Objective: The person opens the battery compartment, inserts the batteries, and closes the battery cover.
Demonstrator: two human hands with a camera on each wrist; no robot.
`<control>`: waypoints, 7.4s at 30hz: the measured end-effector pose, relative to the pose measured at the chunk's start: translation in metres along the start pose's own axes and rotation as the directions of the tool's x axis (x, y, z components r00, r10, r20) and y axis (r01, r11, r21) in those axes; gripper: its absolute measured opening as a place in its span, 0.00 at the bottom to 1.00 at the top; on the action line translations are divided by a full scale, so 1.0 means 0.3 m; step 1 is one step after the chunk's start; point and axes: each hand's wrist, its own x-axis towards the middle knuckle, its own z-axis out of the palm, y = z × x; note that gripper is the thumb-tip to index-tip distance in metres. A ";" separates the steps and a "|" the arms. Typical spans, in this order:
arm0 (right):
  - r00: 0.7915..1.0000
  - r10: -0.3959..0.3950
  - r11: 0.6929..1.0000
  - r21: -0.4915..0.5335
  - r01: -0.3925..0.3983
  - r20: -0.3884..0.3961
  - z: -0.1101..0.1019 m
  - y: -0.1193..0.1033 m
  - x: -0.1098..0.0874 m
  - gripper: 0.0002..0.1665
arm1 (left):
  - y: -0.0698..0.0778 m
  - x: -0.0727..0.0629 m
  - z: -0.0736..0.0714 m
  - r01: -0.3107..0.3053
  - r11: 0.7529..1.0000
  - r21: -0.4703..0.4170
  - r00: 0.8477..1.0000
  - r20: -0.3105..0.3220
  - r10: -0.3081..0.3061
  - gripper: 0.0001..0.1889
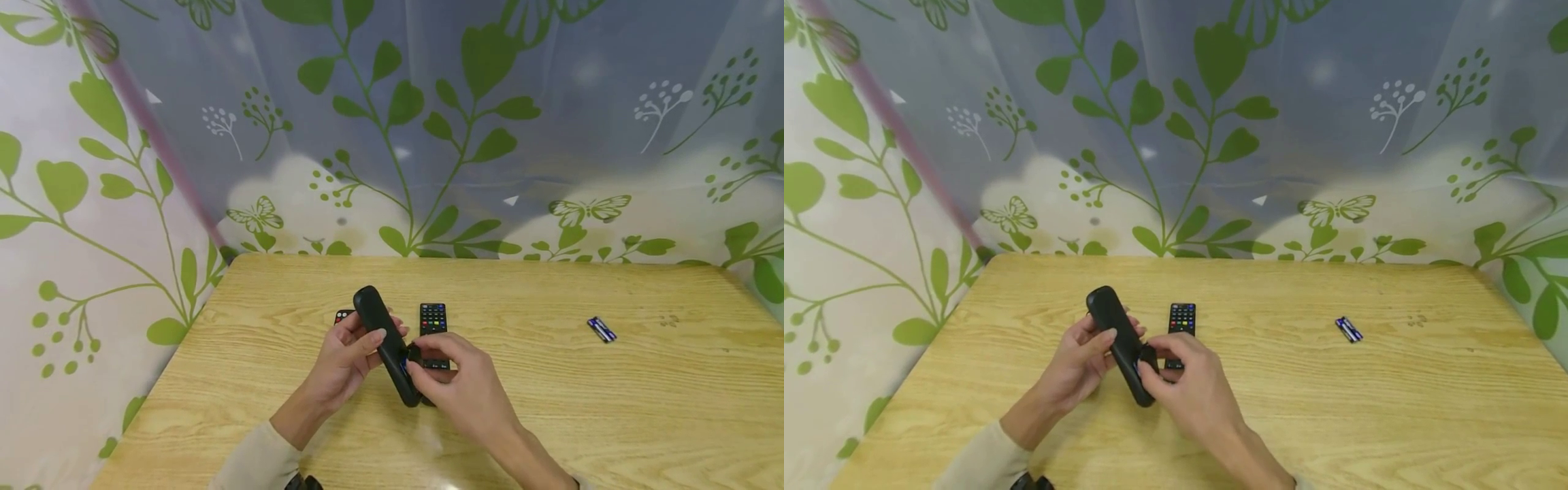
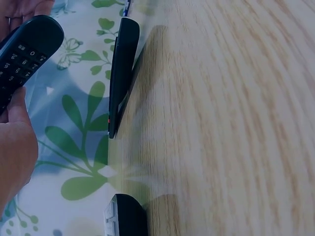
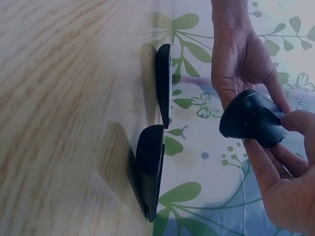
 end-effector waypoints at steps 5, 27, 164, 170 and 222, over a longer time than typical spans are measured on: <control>1.000 0.005 1.000 -0.002 -0.005 0.021 0.000 0.002 0.002 0.14 | -0.001 -0.001 -0.003 0.007 1.000 -0.011 1.000 -0.004 -0.007 0.17; 0.999 0.029 0.996 -0.079 -0.027 0.020 -0.027 -0.054 0.020 0.13 | 0.007 0.006 -0.002 0.056 0.989 -0.138 0.998 0.002 -0.056 0.23; 0.993 -0.099 0.984 -0.139 0.108 0.071 -0.016 -0.087 0.002 0.15 | 0.017 -0.005 0.004 0.059 0.976 -0.209 0.998 0.005 -0.060 0.30; 0.991 -0.118 0.984 -0.127 0.125 0.066 -0.016 -0.081 -0.003 0.15 | 0.016 -0.007 0.004 0.058 0.975 -0.216 0.998 0.000 -0.059 0.28; 0.987 -0.154 0.975 -0.154 0.160 0.049 0.011 -0.003 -0.020 0.19 | 0.010 -0.011 0.004 0.049 0.976 -0.214 0.997 0.067 -0.035 0.22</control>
